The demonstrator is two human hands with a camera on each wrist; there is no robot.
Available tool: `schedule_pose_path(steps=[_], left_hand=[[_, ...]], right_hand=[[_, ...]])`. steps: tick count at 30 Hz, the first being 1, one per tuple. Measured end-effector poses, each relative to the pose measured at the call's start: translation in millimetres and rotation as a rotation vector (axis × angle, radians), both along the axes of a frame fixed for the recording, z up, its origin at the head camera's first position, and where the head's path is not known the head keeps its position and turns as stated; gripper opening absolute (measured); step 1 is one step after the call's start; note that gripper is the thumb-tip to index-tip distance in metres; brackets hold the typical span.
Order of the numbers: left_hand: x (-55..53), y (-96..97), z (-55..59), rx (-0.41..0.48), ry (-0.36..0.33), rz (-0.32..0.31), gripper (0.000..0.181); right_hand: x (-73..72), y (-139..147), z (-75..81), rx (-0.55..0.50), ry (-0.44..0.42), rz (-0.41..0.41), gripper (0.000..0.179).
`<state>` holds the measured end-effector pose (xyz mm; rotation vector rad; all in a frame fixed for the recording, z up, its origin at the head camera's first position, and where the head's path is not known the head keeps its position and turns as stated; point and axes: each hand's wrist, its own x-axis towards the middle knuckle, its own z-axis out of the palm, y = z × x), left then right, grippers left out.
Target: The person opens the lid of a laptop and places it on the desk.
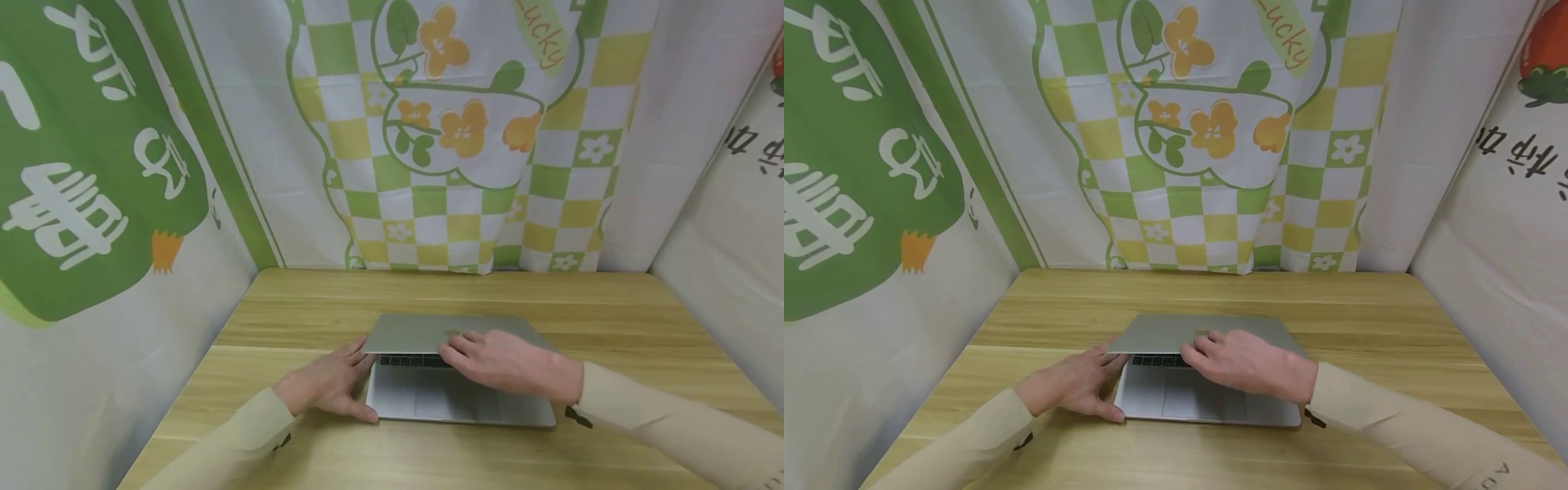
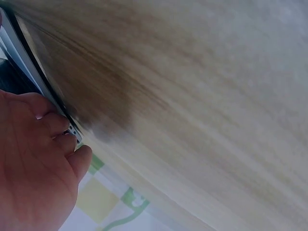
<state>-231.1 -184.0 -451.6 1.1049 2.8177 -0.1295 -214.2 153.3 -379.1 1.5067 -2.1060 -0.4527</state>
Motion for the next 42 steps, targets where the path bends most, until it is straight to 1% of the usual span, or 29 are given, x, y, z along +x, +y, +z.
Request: schedule_pose_path(steps=[4, 10, 13, 16, 20, 23, 27, 32, 35, 38, 42], left_hand=[[-0.2, 0.3, 0.5, -0.023, -0.013, 0.004, 0.120], [-1.0, 0.9, 0.5, -0.048, 0.002, -0.033, 0.119], [-0.2, 0.6, -0.5, -0.051, 0.004, -0.036, 0.120], [0.4, 0.0, -2.3, -0.059, 0.004, -0.026, 0.120], [-0.1, 0.7, -4.3, -0.058, -0.019, -0.021, 0.120], [-0.6, 0.9, -4.3, -0.057, -0.033, -0.019, 0.120], [-2.0, 0.3, -3.3, -0.069, -0.024, -0.017, 0.122], [-2.8, 1.2, -1.4, -0.070, -0.046, -0.004, 0.122], [-2.1, 0.9, -1.1, -0.073, -0.061, 0.006, 0.122], [-2.0, 0.6, -1.3, -0.075, -0.063, 0.006, 0.121], [-2.6, 0.7, -0.5, -0.079, -0.060, 0.005, 0.121]], right_hand=[[-1.9, 0.1, 4.4, -0.010, -0.022, 0.000, 0.034], [-7.2, 0.6, 11.2, -0.024, -0.079, -0.013, 0.034], [-10.3, 0.9, 16.0, -0.017, -0.110, -0.025, 0.035], [-15.8, 0.0, 23.6, -0.028, -0.159, -0.063, 0.031], [-25.3, -1.1, 33.6, -0.091, -0.241, -0.125, 0.034], [-29.4, -1.1, 36.8, -0.105, -0.272, -0.132, 0.039], [-33.6, -1.1, 39.1, -0.099, -0.267, -0.121, 0.042], [-39.5, -2.0, 45.0, -0.115, -0.310, -0.158, 0.046], [-43.3, -3.0, 48.1, -0.130, -0.334, -0.163, 0.047], [-46.9, -3.4, 50.5, -0.152, -0.345, -0.166, 0.047], [-50.7, -3.2, 53.9, -0.144, -0.363, -0.186, 0.045]])
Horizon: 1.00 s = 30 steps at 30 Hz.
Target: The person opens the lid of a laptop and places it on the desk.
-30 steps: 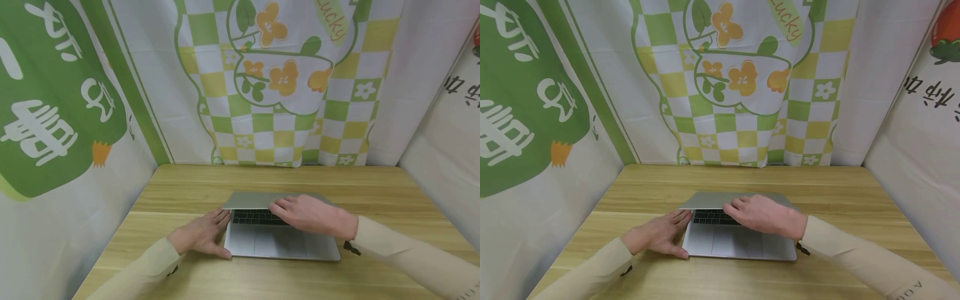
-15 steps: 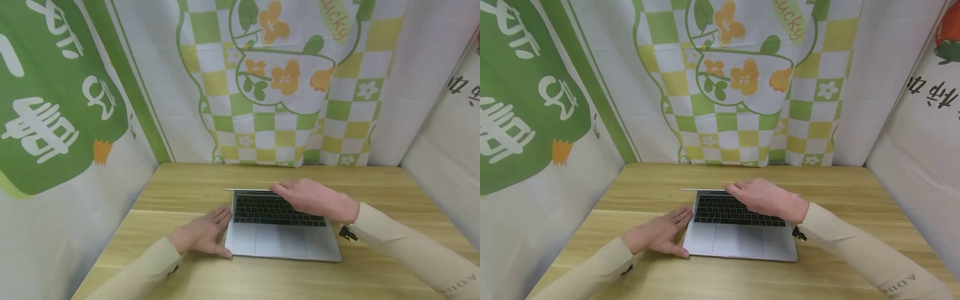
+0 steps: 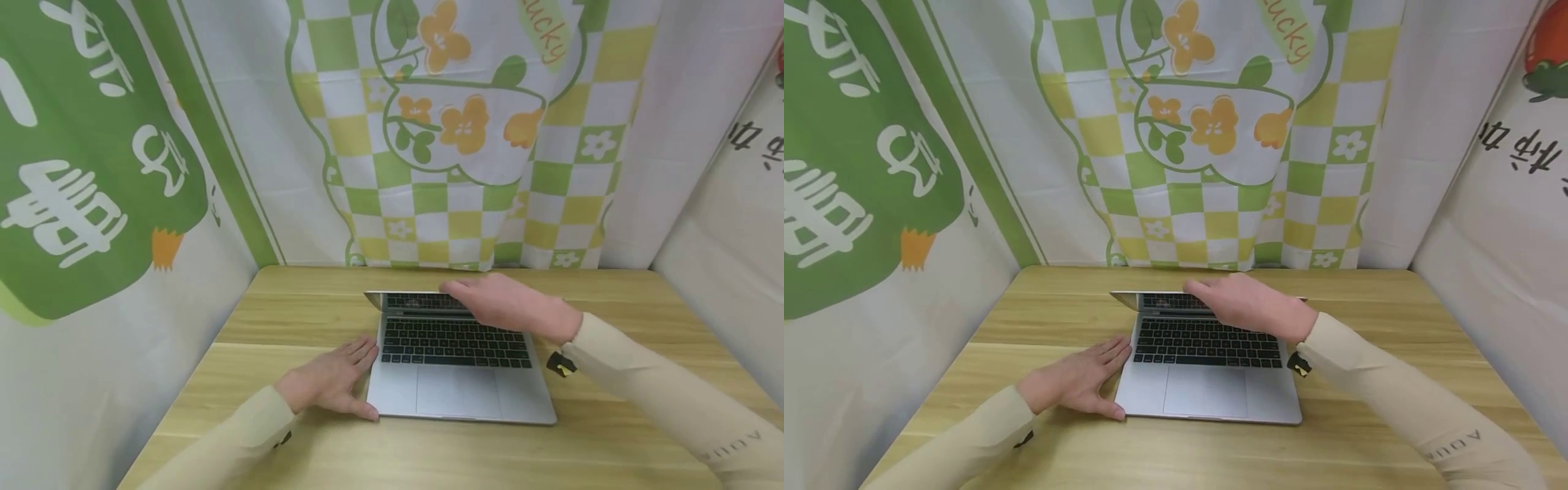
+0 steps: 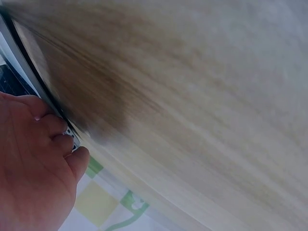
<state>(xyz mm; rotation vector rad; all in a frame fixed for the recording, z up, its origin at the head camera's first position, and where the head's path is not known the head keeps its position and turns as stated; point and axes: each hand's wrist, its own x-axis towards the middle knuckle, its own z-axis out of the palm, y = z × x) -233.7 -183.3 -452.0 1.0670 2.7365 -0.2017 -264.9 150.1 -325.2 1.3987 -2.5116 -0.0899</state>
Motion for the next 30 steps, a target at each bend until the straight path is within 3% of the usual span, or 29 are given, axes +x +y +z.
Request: schedule_pose_path(steps=[5, 10, 17, 30], left_hand=[[-0.1, -0.3, 1.9, -0.011, -0.001, -0.001, 0.121], [-0.7, -0.3, 2.5, -0.019, 0.005, -0.004, 0.120], [-0.7, -0.3, 0.5, -0.017, 0.000, -0.014, 0.121], [-0.8, -0.5, -0.3, -0.010, 0.021, -0.026, 0.121]], right_hand=[[-3.7, 0.1, 6.5, -0.007, -0.072, -0.031, 0.039], [-10.6, -0.8, 9.6, -0.046, -0.084, -0.022, 0.028], [-18.9, 0.5, 13.7, -0.097, -0.200, -0.027, 0.026], [-28.5, 0.4, 21.0, -0.132, -0.283, -0.083, 0.025]])
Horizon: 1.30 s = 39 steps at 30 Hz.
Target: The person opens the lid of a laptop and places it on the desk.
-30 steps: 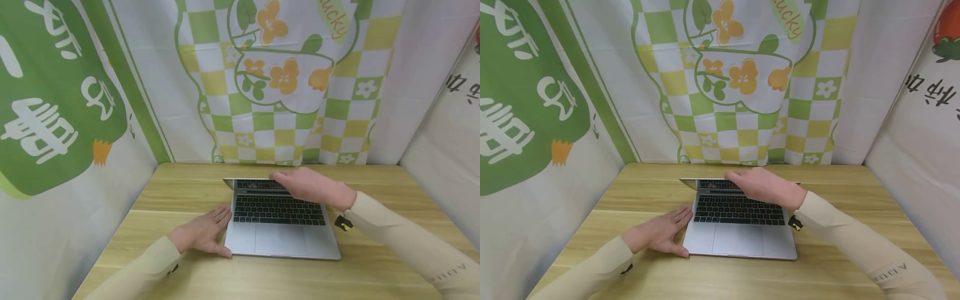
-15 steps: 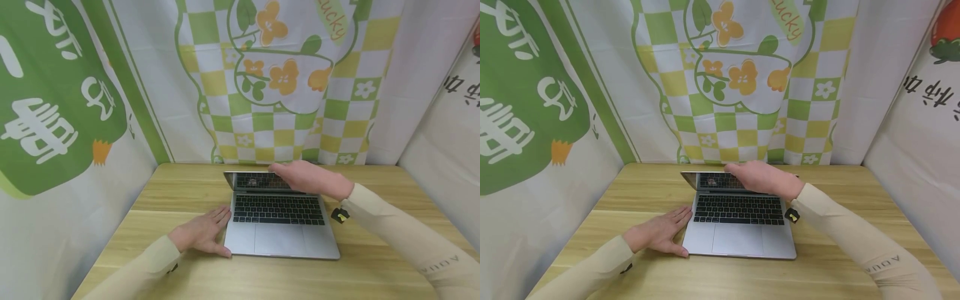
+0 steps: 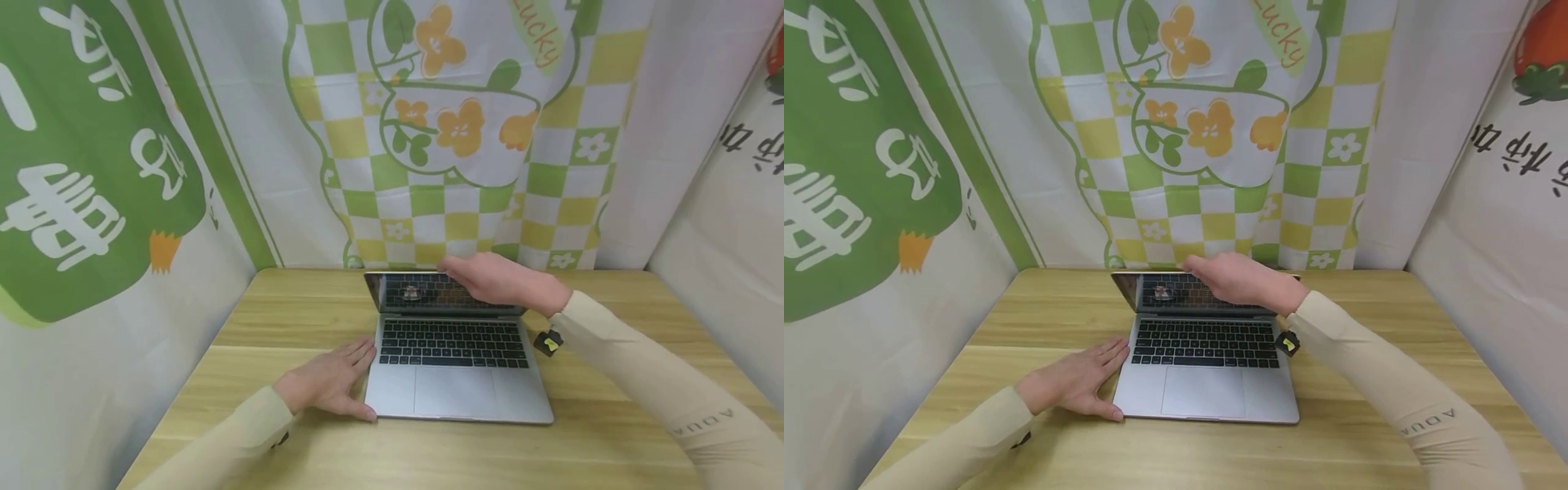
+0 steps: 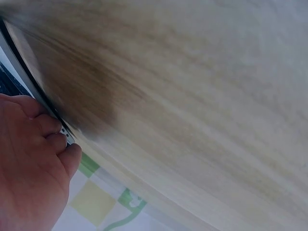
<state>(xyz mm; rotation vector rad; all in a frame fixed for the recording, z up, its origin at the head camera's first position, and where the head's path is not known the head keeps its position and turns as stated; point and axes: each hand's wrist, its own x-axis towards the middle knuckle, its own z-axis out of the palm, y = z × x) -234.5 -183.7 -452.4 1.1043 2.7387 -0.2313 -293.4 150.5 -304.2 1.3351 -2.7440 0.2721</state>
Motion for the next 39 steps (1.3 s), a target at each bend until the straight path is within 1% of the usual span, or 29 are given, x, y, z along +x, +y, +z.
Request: schedule_pose_path(steps=[5, 9, 14, 23, 28, 33, 39], left_hand=[[0.2, 0.5, -1.9, 0.000, -0.011, 0.012, 0.123], [-0.1, 1.0, -1.0, -0.006, -0.007, 0.013, 0.123], [0.1, 1.3, 1.9, -0.008, -0.004, 0.016, 0.122], [0.3, 2.0, 1.4, 0.009, 0.001, 0.008, 0.123], [0.6, 2.2, 1.3, 0.020, -0.008, 0.016, 0.122], [0.6, 2.5, 1.8, 0.023, -0.013, 0.023, 0.122], [0.8, 2.7, 1.8, 0.012, -0.016, 0.025, 0.123]], right_hand=[[-4.8, -0.7, -0.8, 0.008, 0.018, -0.057, 0.018], [-9.6, -0.4, -0.6, 0.002, 0.040, -0.099, 0.018], [-15.9, 0.5, -1.8, -0.026, 0.088, -0.116, 0.021], [-24.1, 5.0, -3.8, -0.071, 0.170, -0.121, 0.024], [-29.3, 5.4, -4.0, -0.082, 0.209, -0.156, 0.024], [-35.8, 6.5, -4.9, -0.096, 0.207, -0.190, 0.027], [-41.1, 8.7, -4.8, -0.107, 0.180, -0.248, 0.030]])
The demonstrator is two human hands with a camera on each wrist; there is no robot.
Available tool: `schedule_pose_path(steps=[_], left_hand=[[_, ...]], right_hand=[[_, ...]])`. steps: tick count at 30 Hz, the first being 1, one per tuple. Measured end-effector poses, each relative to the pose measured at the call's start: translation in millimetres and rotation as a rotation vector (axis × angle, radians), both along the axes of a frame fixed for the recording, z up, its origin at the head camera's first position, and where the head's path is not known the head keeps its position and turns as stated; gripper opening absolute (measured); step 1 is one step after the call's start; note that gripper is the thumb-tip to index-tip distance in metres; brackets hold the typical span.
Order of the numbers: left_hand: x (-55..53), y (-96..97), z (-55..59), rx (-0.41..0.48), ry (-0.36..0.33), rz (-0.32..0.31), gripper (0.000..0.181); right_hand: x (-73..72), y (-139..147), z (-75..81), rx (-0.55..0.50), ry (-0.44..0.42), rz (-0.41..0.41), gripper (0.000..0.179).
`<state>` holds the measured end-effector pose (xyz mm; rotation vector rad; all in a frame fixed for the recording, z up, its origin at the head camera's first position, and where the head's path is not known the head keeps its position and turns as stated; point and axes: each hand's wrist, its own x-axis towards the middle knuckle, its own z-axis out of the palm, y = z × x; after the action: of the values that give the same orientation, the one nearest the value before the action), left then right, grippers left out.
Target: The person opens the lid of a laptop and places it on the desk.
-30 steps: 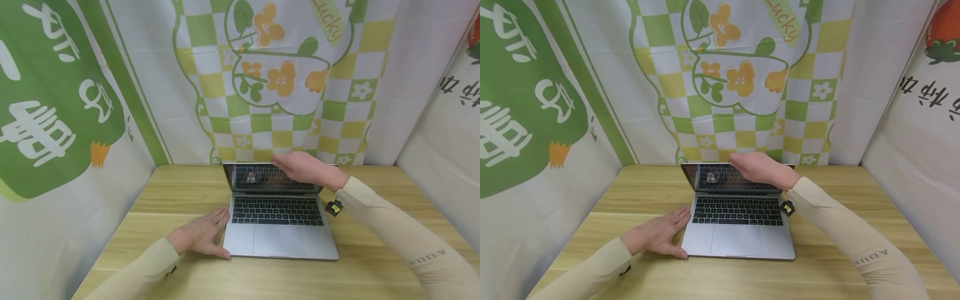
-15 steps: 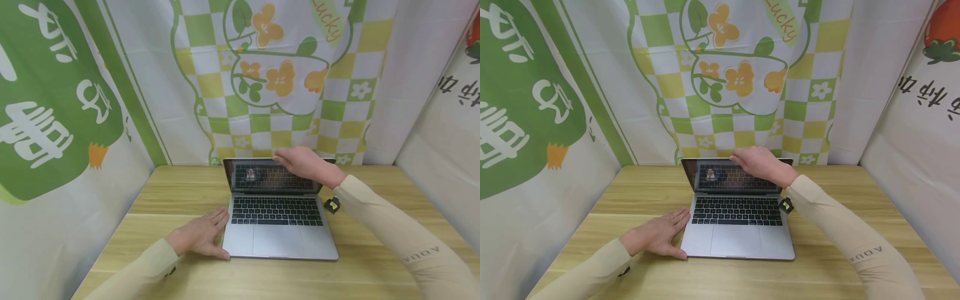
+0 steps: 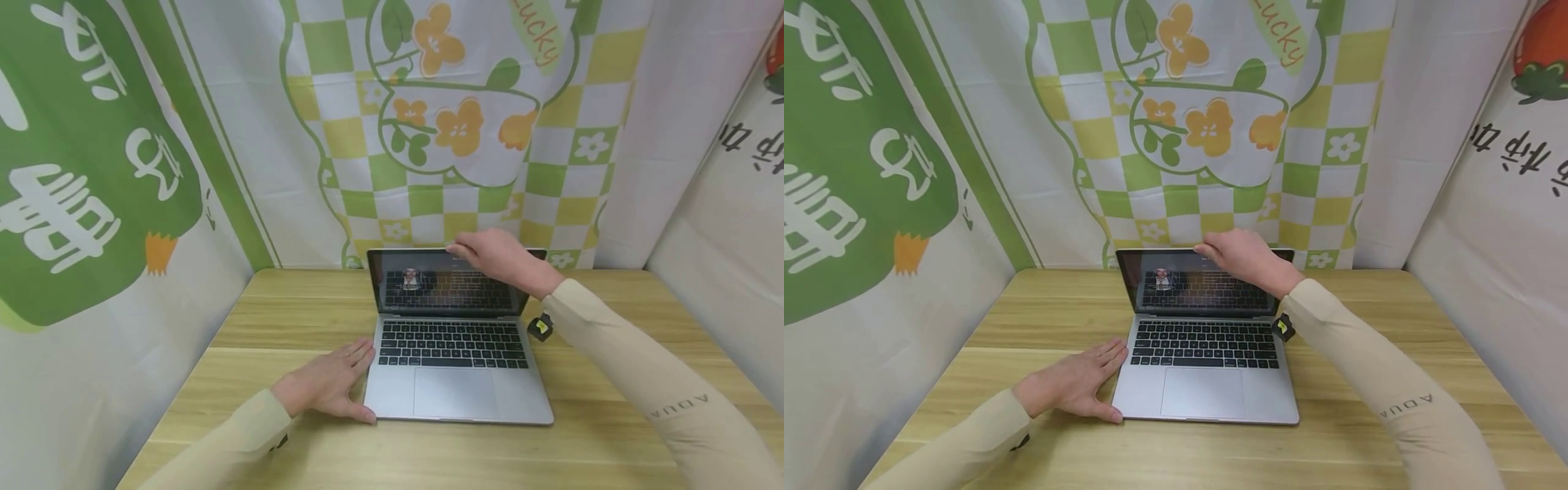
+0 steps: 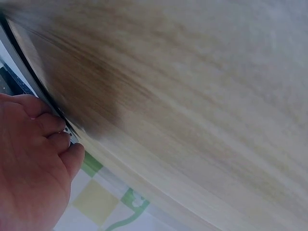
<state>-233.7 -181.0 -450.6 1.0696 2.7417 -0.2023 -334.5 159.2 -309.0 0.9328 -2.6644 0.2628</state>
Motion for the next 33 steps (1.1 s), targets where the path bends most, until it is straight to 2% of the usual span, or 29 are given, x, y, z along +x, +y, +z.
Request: schedule_pose_path(steps=[9, 15, 22, 33], left_hand=[[0.5, 0.1, -1.3, 0.001, 0.002, -0.013, 0.123], [0.3, -0.5, -0.1, 0.007, -0.008, -0.003, 0.122], [0.2, -1.1, 0.3, 0.007, -0.003, -0.003, 0.123], [-0.1, -1.4, -1.3, 0.008, -0.005, -0.004, 0.123]], right_hand=[[-7.5, 1.1, 0.5, 0.007, -0.018, -0.045, 0.033], [-14.3, 0.0, 9.4, 0.043, -0.062, -0.061, 0.034], [-24.8, 0.6, 16.7, 0.076, -0.048, -0.070, 0.036], [-31.7, 8.2, 18.7, 0.055, -0.115, -0.108, 0.034]])
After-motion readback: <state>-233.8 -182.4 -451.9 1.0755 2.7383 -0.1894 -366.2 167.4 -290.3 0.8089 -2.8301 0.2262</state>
